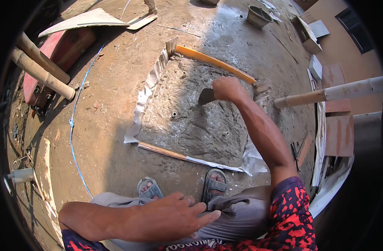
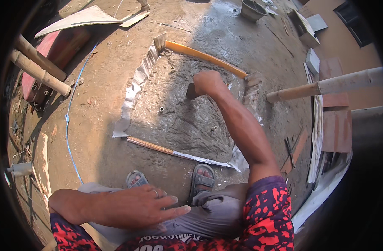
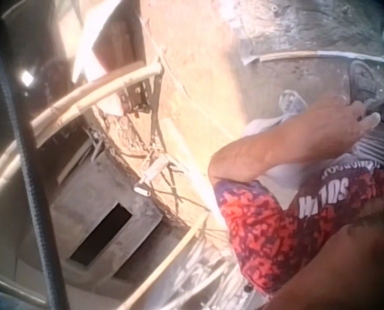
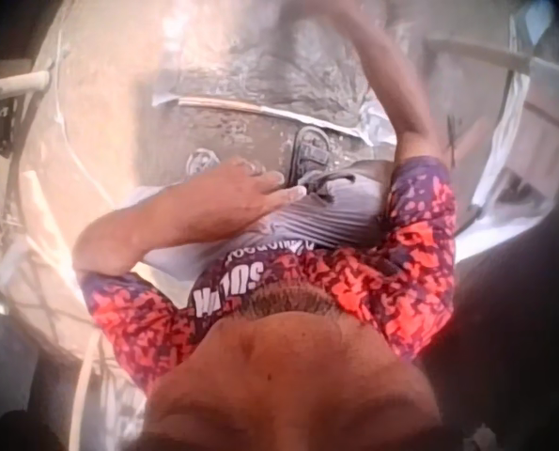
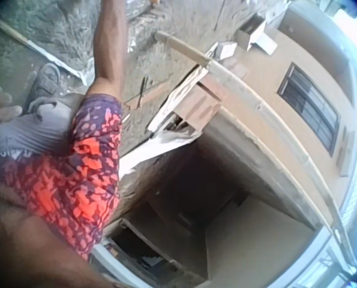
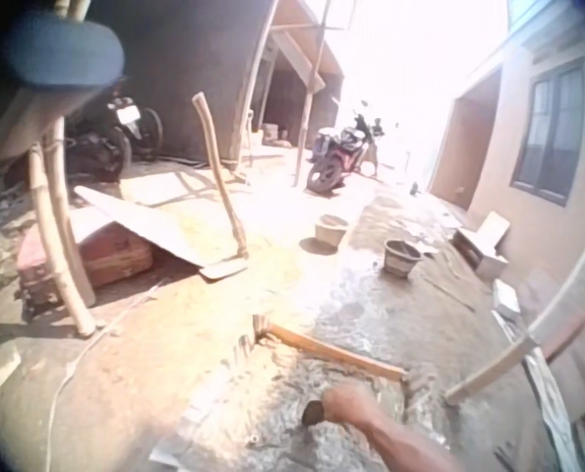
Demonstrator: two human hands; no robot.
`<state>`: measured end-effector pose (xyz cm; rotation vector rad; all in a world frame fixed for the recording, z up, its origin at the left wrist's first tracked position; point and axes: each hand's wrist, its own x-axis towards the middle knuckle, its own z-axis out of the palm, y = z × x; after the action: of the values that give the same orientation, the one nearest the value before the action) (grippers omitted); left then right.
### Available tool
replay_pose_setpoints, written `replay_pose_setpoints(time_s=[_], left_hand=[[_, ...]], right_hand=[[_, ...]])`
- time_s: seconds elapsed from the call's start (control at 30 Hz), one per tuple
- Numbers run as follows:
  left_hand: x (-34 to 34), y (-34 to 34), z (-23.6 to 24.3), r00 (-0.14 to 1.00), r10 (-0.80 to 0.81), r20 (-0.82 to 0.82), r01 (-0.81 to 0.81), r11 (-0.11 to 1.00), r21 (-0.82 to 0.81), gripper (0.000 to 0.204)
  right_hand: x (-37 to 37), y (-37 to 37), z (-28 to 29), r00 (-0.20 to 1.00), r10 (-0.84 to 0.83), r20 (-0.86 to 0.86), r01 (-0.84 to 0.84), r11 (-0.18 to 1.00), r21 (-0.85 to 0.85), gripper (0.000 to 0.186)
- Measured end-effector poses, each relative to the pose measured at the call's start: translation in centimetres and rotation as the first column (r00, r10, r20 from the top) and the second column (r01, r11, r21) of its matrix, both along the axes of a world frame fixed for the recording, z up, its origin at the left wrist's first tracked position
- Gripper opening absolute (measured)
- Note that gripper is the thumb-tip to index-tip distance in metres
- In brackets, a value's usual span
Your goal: The person levels and smooths wet concrete within a wooden frame using a trowel and their hands, then inserts a pipe into the mixture.
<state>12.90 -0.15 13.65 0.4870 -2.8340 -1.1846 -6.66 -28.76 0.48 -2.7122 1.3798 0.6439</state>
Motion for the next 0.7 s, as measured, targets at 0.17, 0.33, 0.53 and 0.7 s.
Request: replay_pose_setpoints(time_s=[0.17, 0.33, 0.53, 0.7], left_hand=[[-0.4, 0.0, -0.3, 1.0, -0.007, -0.004, 0.007, 1.0, -0.004, 0.055], [-0.5, -0.6, -0.4, 1.0, -0.003, -0.013, 0.003, 1.0, -0.017, 0.055], [-0.7, -1.0, 0.1, 0.998, -0.052, 0.027, 0.052, 0.998, 0.028, 0.056], [-0.8, -1.1, -0.1, 0.999, -0.045, 0.021, 0.045, 0.998, 0.04, 0.058]], right_hand=[[-1.3, -0.9, 0.3, 1.0, -0.025, 0.009, 0.025, 0.999, -0.02, 0.021], [-0.7, -0.4, -0.5, 0.999, 0.01, -0.038, -0.009, 1.0, 0.016, 0.021], [-0.7, 0.3, -1.0, 0.999, 0.034, -0.038, -0.032, 0.998, 0.044, 0.021], [-0.2, 0.6, -0.3, 0.998, 0.035, -0.049, -0.03, 0.995, 0.095, 0.022]])
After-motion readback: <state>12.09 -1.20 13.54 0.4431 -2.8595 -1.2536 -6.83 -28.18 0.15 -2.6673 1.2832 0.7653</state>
